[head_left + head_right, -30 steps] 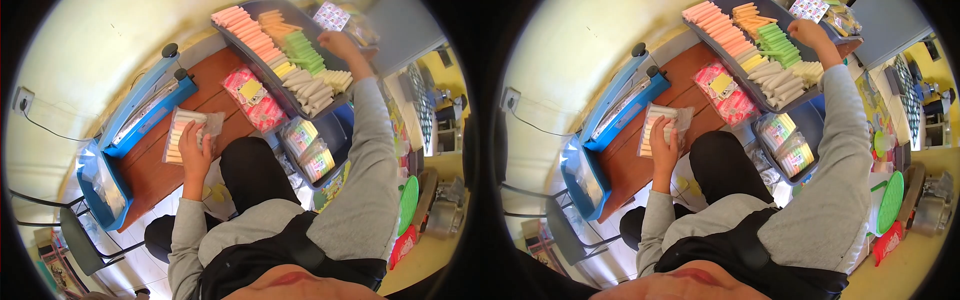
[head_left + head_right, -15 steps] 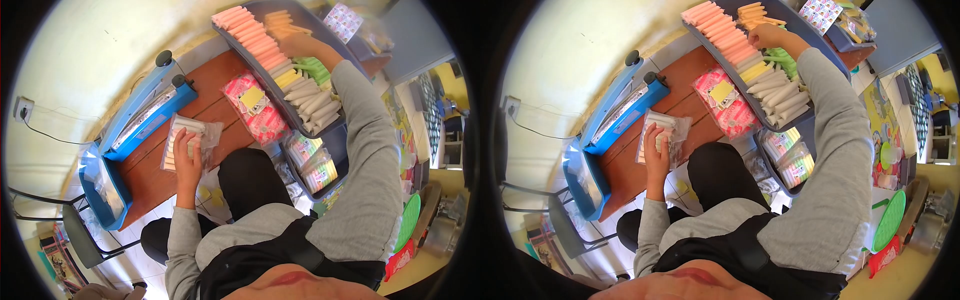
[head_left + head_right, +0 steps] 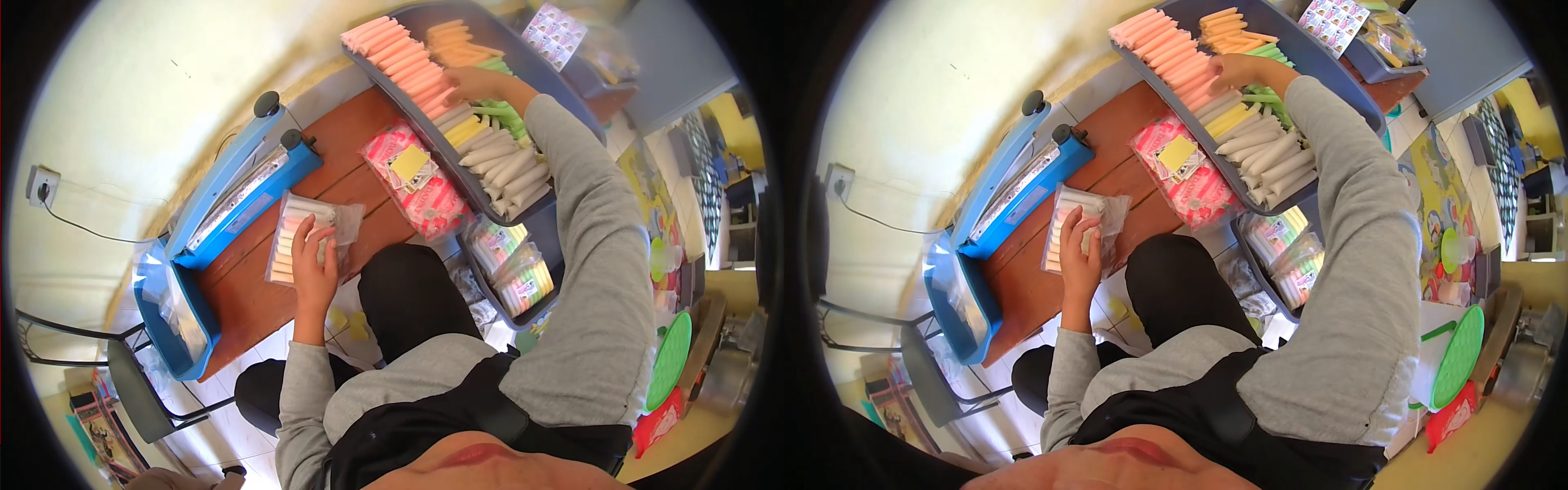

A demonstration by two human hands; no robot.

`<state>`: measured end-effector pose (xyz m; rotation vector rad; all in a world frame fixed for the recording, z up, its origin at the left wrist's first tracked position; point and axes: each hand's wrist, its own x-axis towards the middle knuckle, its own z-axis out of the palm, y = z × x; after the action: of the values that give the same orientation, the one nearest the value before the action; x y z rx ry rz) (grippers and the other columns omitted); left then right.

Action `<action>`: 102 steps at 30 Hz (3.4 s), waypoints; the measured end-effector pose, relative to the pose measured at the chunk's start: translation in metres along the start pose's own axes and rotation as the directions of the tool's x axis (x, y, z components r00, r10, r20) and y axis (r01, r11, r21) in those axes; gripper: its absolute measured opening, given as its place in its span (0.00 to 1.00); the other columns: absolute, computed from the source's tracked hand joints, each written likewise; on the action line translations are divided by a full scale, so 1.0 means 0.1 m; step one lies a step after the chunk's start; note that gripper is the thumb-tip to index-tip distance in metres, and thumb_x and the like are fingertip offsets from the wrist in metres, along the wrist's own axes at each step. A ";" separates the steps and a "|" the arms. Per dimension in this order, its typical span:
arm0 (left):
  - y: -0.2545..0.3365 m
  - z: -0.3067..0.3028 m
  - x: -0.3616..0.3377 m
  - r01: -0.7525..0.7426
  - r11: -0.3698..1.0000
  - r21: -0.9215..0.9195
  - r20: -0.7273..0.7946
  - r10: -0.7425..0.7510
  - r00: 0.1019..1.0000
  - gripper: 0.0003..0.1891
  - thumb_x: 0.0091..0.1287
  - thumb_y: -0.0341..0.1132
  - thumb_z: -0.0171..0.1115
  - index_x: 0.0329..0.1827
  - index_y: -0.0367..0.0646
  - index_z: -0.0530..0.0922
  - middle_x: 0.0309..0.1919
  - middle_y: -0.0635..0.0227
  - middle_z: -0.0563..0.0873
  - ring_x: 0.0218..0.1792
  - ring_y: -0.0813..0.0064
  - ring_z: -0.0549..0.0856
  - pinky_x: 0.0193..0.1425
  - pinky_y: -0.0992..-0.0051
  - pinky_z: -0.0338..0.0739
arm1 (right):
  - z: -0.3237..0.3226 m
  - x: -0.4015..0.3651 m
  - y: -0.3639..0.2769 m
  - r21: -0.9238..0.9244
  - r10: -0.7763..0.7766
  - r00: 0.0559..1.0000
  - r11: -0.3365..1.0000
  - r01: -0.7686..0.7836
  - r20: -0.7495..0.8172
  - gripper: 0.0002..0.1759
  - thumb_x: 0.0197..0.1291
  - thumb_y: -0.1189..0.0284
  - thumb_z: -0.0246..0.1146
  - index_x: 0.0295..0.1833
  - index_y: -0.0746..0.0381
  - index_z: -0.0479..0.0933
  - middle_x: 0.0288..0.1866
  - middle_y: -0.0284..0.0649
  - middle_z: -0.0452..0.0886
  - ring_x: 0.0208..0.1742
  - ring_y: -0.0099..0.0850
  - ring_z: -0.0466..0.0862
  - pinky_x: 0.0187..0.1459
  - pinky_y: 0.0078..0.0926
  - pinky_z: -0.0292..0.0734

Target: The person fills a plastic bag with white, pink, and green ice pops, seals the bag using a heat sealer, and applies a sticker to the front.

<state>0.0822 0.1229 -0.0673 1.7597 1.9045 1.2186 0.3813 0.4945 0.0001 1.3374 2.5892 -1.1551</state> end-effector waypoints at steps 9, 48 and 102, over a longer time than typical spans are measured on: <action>0.11 -0.13 -0.05 -0.029 0.998 -0.064 -0.028 0.027 0.999 0.07 0.68 0.28 0.60 0.47 0.41 0.83 0.64 0.54 0.77 0.66 0.55 0.75 0.70 0.62 0.67 | -0.35 -0.45 -0.37 -0.453 -0.357 0.889 0.868 0.202 -0.287 0.16 0.56 0.66 0.68 0.47 0.62 0.86 0.41 0.43 0.88 0.41 0.34 0.88 0.45 0.31 0.81; -0.22 -0.16 -0.38 0.109 0.966 0.234 -0.077 -0.094 0.993 0.14 0.61 0.39 0.68 0.48 0.48 0.83 0.46 0.66 0.80 0.56 0.60 0.76 0.67 0.50 0.61 | 1.88 -1.46 -1.40 0.435 0.131 0.987 0.897 -0.076 -0.097 0.18 0.65 0.71 0.64 0.57 0.70 0.80 0.34 0.38 0.85 0.28 0.20 0.83 0.34 0.16 0.81; 0.26 -0.18 -0.35 0.047 0.981 0.190 -0.002 -0.047 0.999 0.11 0.65 0.36 0.67 0.28 0.41 0.76 0.22 0.64 0.79 0.27 0.60 0.79 0.35 0.62 0.70 | -0.35 -1.15 0.81 -0.578 0.015 0.957 0.794 -0.188 -0.290 0.28 0.45 0.80 0.70 0.56 0.53 0.81 0.56 0.39 0.82 0.58 0.42 0.80 0.58 0.39 0.77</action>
<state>0.0954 0.0814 -0.0496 1.7950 2.1102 1.0470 0.5222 0.4651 0.0133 1.5074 2.6511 -0.0779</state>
